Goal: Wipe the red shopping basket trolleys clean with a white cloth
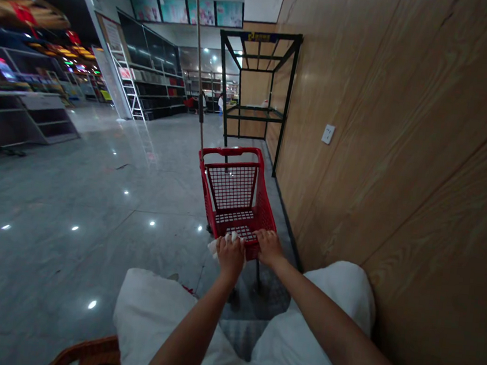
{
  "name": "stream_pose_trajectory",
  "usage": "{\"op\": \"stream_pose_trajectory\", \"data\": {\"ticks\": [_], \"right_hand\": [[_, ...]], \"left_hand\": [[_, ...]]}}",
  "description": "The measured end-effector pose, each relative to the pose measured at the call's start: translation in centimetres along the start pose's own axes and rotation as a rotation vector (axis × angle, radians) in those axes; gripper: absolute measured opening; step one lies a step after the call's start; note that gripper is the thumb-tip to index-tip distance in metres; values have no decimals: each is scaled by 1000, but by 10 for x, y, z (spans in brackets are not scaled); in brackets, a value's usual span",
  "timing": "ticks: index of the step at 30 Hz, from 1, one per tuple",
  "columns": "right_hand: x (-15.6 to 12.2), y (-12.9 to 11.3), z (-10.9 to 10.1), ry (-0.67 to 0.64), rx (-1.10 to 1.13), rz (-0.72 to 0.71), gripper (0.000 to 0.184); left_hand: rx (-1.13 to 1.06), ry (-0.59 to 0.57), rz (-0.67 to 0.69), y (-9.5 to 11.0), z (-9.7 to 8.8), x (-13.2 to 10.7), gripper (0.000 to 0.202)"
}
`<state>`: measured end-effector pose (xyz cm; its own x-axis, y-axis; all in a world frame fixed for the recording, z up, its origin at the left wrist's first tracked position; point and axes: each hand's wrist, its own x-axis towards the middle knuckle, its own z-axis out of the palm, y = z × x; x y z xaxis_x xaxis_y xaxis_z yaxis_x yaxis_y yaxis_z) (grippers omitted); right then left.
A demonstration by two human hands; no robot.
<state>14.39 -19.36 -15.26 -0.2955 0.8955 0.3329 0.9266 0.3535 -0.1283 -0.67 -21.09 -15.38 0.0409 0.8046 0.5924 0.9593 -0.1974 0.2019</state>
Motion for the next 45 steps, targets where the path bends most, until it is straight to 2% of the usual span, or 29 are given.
{"op": "stream_pose_trajectory", "data": {"ticks": [4, 6, 8, 10, 13, 15, 17, 20, 23, 24, 26, 30, 32, 33, 35, 39, 41, 43, 45], "right_hand": [[2, -4, 5, -7, -64, 54, 43], [1, -2, 7, -5, -89, 47, 44], [0, 0, 6, -11, -100, 10, 47], [0, 2, 3, -24, -100, -32, 50], [0, 2, 2, -30, -88, -41, 56], [0, -1, 4, -25, -77, -23, 58], [-1, -8, 7, -13, -73, 4, 60], [-2, -18, 10, -15, -59, 36, 65], [-4, -18, 7, -18, -28, 31, 70], [-5, -16, 5, -18, -26, 18, 71], [-6, -8, -1, -34, -33, -25, 72], [-5, 7, -8, -68, -43, -74, 73], [-3, 8, -7, -74, -45, -58, 77], [-3, 7, -6, -77, -47, -43, 80], [-1, 1, -3, -87, -52, -3, 86], [0, -7, 1, -110, -72, 41, 91], [-1, -6, 0, -111, -81, 43, 93], [-2, -1, -4, -108, -83, 17, 92], [-3, 4, -9, -114, -76, -41, 88]], "left_hand": [[6, -54, 51, 29, 8, 2, 30], [18, -104, 117, 29, 9, 4, 29], [24, -155, 228, 13, 7, 6, 30], [30, -185, 331, -15, -1, 6, 33], [50, -191, 361, -58, -15, 1, 39], [58, -184, 355, -72, -21, -2, 40], [65, -156, 344, -66, -19, -4, 40], [63, -130, 332, -32, -5, -1, 35], [48, -164, 326, -3, 8, 5, 30], [43, -179, 337, -1, 9, 7, 29], [33, -206, 383, -12, 4, 10, 31], [21, -239, 461, -62, -23, 12, 38], [15, -236, 468, -76, -33, 11, 43], [13, -229, 454, -76, -36, 11, 44], [10, -217, 402, -64, -33, 12, 42], [-19, -209, 304, -16, -14, 15, 26], [-25, -213, 294, -1, -8, 18, 23], [-24, -231, 324, -2, -9, 21, 23], [-24, -257, 377, -19, -16, 23, 25]]}}
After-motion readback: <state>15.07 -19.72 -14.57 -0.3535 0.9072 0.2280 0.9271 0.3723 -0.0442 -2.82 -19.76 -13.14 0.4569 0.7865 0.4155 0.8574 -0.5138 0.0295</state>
